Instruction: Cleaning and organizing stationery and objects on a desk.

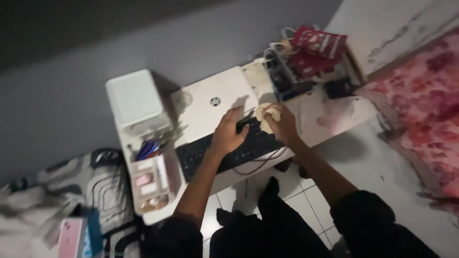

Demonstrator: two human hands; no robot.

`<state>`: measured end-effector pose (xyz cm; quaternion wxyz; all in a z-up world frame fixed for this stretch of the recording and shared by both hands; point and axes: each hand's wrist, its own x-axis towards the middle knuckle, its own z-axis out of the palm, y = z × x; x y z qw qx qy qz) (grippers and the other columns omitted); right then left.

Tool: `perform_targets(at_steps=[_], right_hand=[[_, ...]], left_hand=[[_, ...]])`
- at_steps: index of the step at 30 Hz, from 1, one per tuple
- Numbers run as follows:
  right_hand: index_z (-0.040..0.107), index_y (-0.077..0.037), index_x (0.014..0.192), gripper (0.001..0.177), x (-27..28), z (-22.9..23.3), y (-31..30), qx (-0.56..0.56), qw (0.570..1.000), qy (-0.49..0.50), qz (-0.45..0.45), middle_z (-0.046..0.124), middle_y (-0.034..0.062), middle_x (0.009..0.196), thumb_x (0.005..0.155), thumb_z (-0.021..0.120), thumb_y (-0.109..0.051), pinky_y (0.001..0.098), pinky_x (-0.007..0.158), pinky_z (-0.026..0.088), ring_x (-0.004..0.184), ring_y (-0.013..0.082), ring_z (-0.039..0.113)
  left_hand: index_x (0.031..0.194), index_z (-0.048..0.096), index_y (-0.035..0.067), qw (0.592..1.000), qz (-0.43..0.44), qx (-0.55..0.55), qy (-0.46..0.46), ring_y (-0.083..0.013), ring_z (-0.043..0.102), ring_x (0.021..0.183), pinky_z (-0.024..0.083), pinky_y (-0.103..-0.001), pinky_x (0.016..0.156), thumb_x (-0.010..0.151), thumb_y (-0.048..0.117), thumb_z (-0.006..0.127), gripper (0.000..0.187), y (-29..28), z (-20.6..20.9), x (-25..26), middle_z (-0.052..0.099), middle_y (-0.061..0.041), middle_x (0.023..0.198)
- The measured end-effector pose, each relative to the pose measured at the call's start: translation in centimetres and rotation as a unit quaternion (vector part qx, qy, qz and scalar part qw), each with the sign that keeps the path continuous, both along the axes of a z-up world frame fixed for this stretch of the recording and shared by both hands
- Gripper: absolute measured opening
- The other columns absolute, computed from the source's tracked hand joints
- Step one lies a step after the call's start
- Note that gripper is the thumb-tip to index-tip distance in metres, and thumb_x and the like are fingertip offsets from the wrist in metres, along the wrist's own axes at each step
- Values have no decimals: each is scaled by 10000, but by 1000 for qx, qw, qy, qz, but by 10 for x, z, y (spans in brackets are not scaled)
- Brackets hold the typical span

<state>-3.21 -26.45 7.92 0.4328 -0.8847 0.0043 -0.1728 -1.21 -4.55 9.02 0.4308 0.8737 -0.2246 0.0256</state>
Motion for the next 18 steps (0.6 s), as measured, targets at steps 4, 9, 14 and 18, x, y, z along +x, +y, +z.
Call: perform_targets(at_steps=[4,9,14,18], right_hand=[[703,-77,1056,249,-1,-14,-55,58,995,39,-67,712,117,1046,877,803,-218,388,811,559,948,254,714],[712,-98,1112,248,3,-26,-123,20,996,27,-82,716,113,1086,902,777,-214,396,773,550,925,255,704],[705,-73,1080,276,2,-52,-178,1,993,2,-115,716,132,1065,861,807,-208,395,774,551,952,281,706],[702,-75,1062,277,3,-60,-208,-1,993,-9,-120,730,142,1047,856,821,-217,387,843,564,971,287,726]], left_hand=[[1442,490,49,998,-47,18,27,-393,550,1275,479,-452,1044,897,261,703,622,-47,-5,17,562,-207,1356],[1419,538,57,997,-68,-3,24,-409,556,1256,483,-458,1040,940,228,672,526,-101,-20,31,583,-210,1348],[1371,575,61,996,-89,-9,-21,-424,569,1234,484,-469,1050,896,197,694,508,-156,-51,44,615,-221,1306],[1343,603,47,996,-85,-12,-5,-425,633,1129,518,-474,984,904,195,685,470,-198,-71,53,671,-228,1234]])
